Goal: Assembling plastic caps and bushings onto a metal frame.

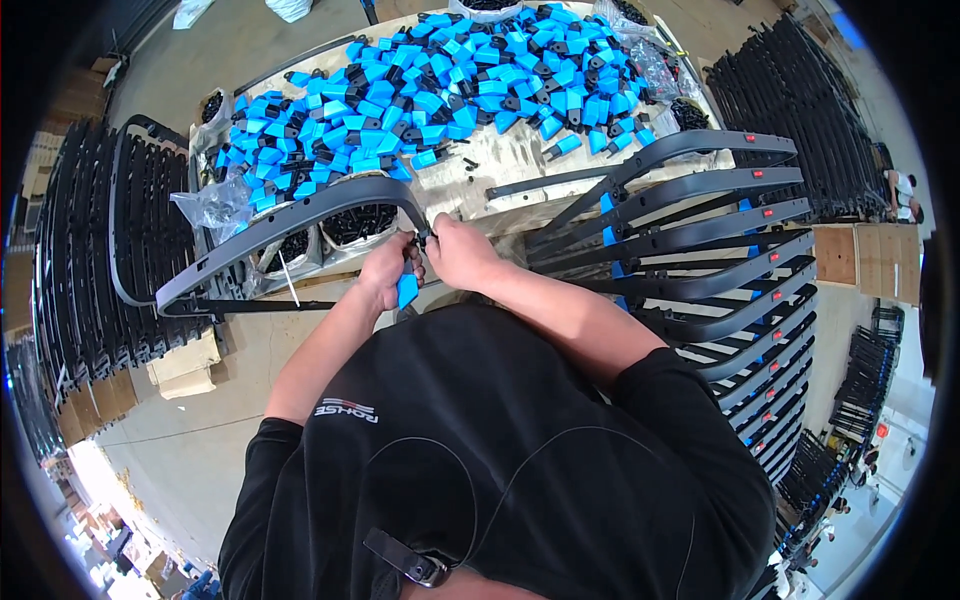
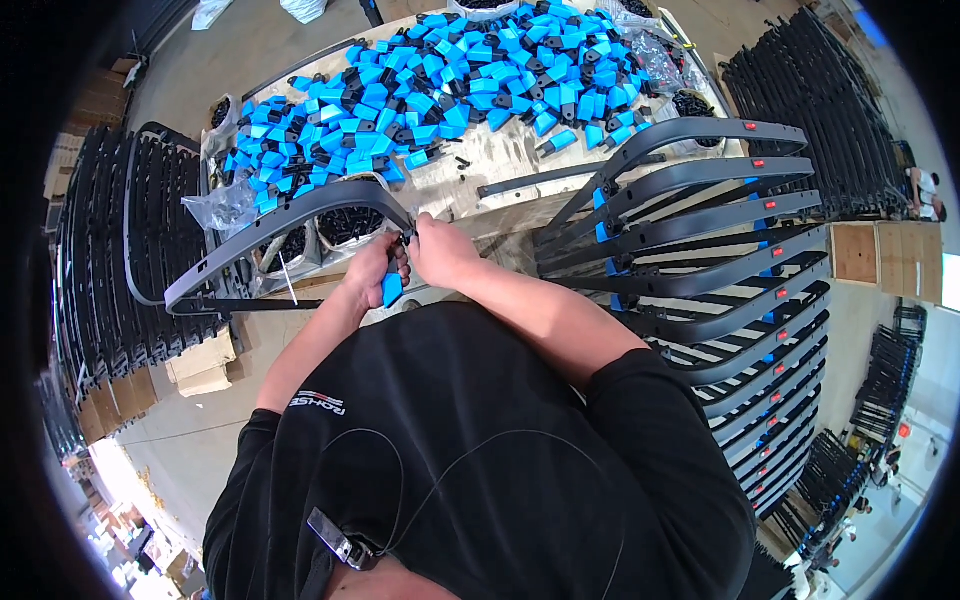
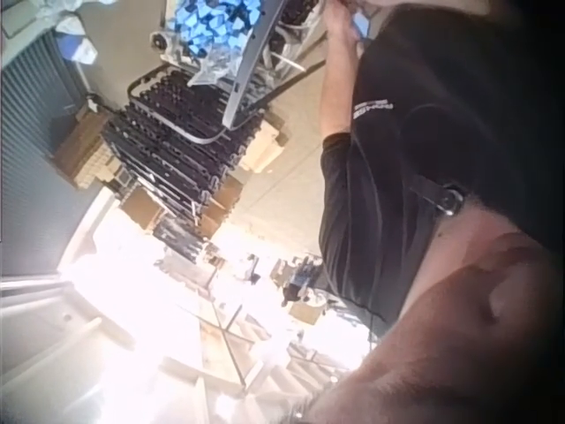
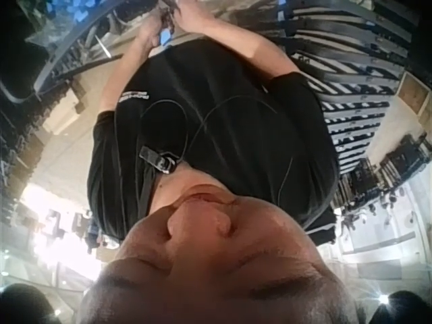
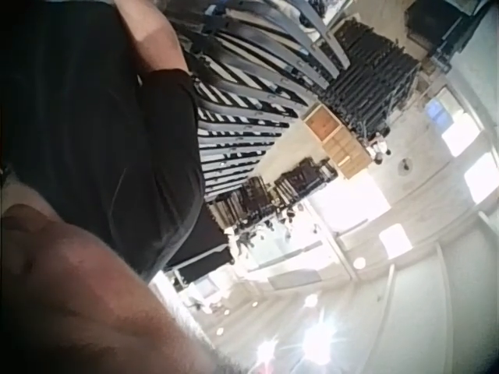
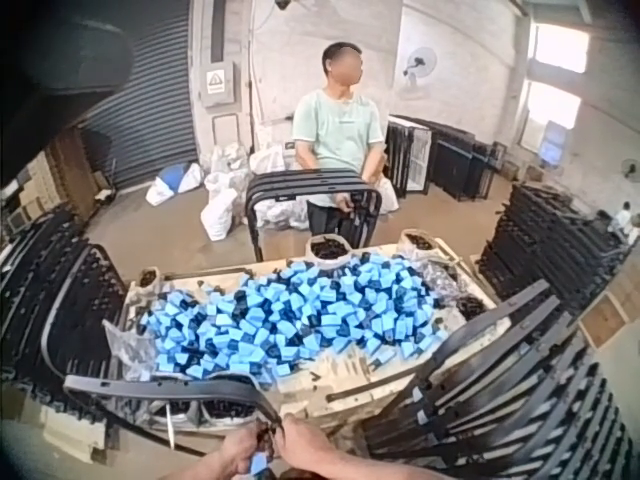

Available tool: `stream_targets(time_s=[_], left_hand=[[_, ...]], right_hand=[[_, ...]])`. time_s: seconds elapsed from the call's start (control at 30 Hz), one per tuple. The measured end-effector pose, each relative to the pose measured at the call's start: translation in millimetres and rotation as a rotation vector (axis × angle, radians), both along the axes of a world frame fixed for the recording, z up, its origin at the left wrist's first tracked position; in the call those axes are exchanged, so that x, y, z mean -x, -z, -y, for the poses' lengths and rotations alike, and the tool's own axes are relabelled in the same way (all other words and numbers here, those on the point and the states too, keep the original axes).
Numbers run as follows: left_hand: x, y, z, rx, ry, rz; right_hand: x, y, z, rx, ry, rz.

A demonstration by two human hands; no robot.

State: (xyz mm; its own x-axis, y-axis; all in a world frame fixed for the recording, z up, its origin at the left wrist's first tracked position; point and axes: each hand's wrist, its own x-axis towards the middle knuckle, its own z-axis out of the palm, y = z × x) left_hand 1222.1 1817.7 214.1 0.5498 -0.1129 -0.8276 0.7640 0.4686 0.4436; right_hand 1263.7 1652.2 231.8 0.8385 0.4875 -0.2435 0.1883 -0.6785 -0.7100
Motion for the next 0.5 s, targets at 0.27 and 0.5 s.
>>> stream_targets(time_s=[0.27,0.5], left_hand=[[3.6,-1.1,-2.2,-0.015,-0.019,0.067],[-1.9,-4.4,-10.2,0.018,0.105,0.029]], right_hand=[[0.2,0.5,1.3,-0.010,0.011,-0.009],[-2.4,-2.1,1.9,0.027,-0.052,0.009]])
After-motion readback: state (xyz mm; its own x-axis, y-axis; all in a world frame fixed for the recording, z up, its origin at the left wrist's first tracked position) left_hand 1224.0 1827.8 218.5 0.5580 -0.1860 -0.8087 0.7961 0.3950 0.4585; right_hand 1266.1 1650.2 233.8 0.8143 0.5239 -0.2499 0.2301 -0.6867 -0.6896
